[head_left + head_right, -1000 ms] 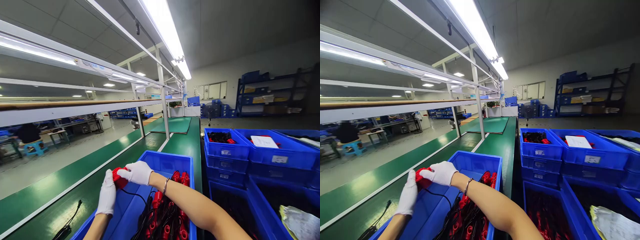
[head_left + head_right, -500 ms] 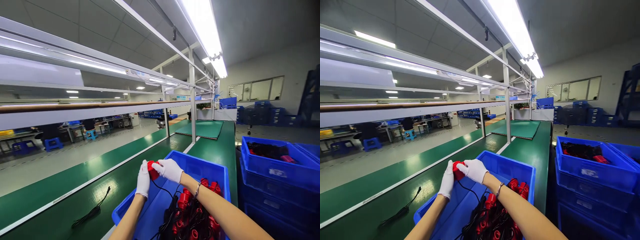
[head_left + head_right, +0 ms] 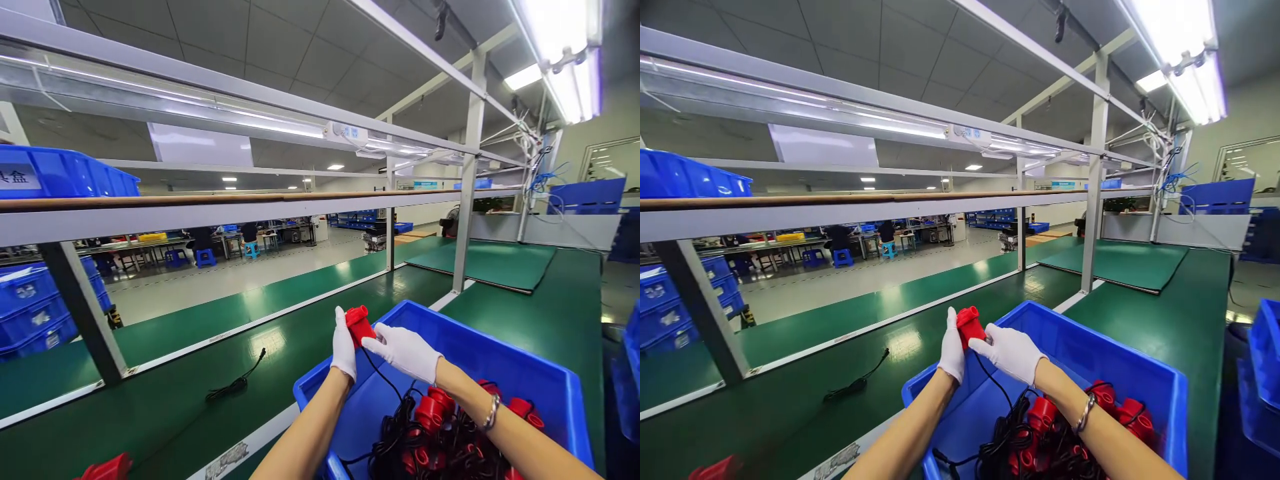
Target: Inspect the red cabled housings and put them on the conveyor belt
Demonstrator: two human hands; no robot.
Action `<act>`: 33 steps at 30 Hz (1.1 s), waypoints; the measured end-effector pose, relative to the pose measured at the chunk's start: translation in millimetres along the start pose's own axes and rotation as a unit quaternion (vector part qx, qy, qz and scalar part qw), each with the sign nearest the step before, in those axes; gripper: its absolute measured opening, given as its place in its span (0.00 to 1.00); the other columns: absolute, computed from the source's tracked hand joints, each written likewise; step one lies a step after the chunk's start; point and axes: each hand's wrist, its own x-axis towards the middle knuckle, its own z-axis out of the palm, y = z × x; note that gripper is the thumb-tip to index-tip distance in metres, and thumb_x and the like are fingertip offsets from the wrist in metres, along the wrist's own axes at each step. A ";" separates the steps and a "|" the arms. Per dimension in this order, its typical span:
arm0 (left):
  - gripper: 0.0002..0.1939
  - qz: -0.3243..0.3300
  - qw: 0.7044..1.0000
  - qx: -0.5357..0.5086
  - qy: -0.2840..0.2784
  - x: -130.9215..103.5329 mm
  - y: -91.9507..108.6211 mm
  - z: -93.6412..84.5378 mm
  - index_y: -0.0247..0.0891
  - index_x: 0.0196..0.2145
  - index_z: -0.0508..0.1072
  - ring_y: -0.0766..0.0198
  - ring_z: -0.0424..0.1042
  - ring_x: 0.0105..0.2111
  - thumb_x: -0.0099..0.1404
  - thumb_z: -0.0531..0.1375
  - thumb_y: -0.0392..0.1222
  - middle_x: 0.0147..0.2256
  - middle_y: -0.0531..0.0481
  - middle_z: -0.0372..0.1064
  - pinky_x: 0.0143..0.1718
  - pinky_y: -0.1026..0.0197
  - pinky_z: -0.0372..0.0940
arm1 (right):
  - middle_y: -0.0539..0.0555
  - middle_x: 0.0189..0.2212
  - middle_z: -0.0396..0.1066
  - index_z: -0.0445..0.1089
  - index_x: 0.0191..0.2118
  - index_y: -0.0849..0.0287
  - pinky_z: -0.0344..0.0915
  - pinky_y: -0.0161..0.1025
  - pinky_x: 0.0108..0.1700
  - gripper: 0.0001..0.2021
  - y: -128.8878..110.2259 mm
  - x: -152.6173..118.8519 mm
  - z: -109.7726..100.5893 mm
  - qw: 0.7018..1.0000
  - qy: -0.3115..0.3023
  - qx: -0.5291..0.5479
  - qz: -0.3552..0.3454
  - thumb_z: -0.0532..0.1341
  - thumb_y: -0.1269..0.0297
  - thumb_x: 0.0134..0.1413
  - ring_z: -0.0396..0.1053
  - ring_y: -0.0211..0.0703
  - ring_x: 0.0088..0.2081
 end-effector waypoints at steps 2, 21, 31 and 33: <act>0.33 0.019 1.000 -0.007 0.000 -0.3 -0.5 0.1 0.35 0.30 0.73 0.64 0.68 0.27 0.51 0.63 0.73 0.26 0.53 0.70 0.35 0.60 0.64 | 0.53 0.30 0.74 0.67 0.36 0.57 0.47 0.35 0.29 0.22 -2.0 0.0 6.4 1.000 -0.002 -0.015 0.002 0.51 0.41 0.64 0.70 0.44 0.31; 0.28 0.063 0.971 -0.020 -0.228 -31.1 30.4 3.1 0.35 0.37 0.73 0.64 0.63 0.22 0.65 0.49 0.64 0.23 0.50 0.65 0.29 0.60 0.60 | 0.47 0.27 0.71 0.67 0.33 0.54 0.50 0.36 0.30 0.18 -28.3 -22.4 -11.4 0.995 0.055 -0.030 -0.081 0.62 0.43 0.56 0.68 0.39 0.28; 0.24 0.260 0.942 0.147 -0.154 -32.5 23.8 -3.8 0.37 0.41 0.73 0.58 0.70 0.33 0.70 0.46 0.58 0.35 0.45 0.72 0.38 0.58 0.64 | 0.48 0.24 0.65 0.62 0.28 0.57 0.51 0.33 0.29 0.22 -17.3 -31.9 -33.4 0.979 -0.022 0.123 -0.161 0.52 0.44 0.63 0.59 0.35 0.25; 0.23 0.317 0.923 0.179 -0.125 -30.7 21.8 -5.8 0.39 0.44 0.71 0.58 0.70 0.36 0.72 0.44 0.57 0.39 0.46 0.71 0.41 0.57 0.64 | 0.49 0.23 0.65 0.63 0.29 0.57 0.52 0.33 0.28 0.24 -19.3 -30.9 -29.9 0.981 0.002 0.137 -0.138 0.49 0.41 0.64 0.60 0.36 0.25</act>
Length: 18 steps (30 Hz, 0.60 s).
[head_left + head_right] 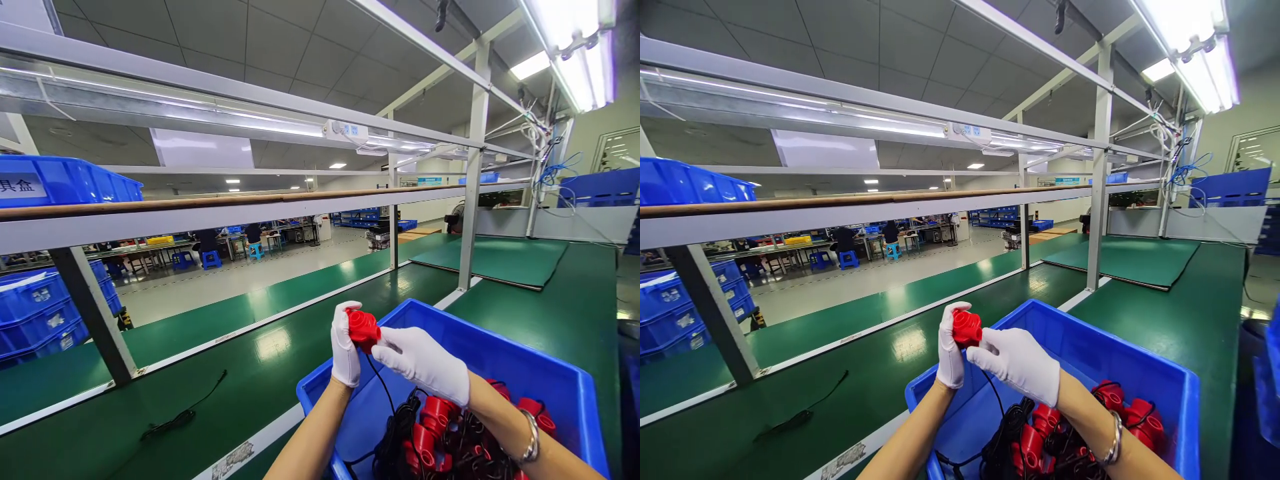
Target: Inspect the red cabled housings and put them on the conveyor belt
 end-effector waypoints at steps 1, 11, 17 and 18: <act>0.23 0.028 0.999 0.025 0.011 -0.4 -2.3 -0.7 0.39 0.45 0.70 0.58 0.70 0.38 0.72 0.44 0.57 0.41 0.46 0.70 0.43 0.56 0.63 | 0.50 0.22 0.65 0.62 0.29 0.57 0.52 0.33 0.28 0.25 0.2 1.3 2.2 1.000 0.017 0.004 0.016 0.48 0.40 0.64 0.60 0.36 0.24; 0.30 0.245 0.953 0.172 0.041 -5.0 -17.9 -3.8 0.42 0.61 0.57 0.53 0.66 0.50 0.69 0.48 0.62 0.52 0.41 0.61 0.54 0.46 0.63 | 0.53 0.28 0.68 0.59 0.33 0.57 0.65 0.39 0.34 0.28 9.2 5.2 -2.4 0.998 0.043 0.034 -0.028 0.42 0.36 0.65 0.67 0.41 0.29; 0.35 0.236 0.942 0.222 0.087 -1.8 -9.8 -4.1 0.39 0.63 0.52 0.51 0.62 0.56 0.70 0.42 0.66 0.59 0.37 0.55 0.60 0.44 0.57 | 0.60 0.50 0.69 0.67 0.47 0.58 0.65 0.44 0.53 0.28 17.1 10.0 -11.5 0.983 0.074 0.029 -0.163 0.50 0.36 0.63 0.68 0.47 0.49; 0.35 0.233 0.940 0.234 0.085 -1.3 -9.7 -4.3 0.38 0.63 0.52 0.51 0.62 0.55 0.69 0.40 0.67 0.59 0.36 0.55 0.59 0.44 0.58 | 0.60 0.50 0.70 0.68 0.47 0.57 0.65 0.44 0.54 0.28 18.9 10.5 -11.4 0.983 0.087 0.040 -0.158 0.51 0.36 0.62 0.69 0.48 0.50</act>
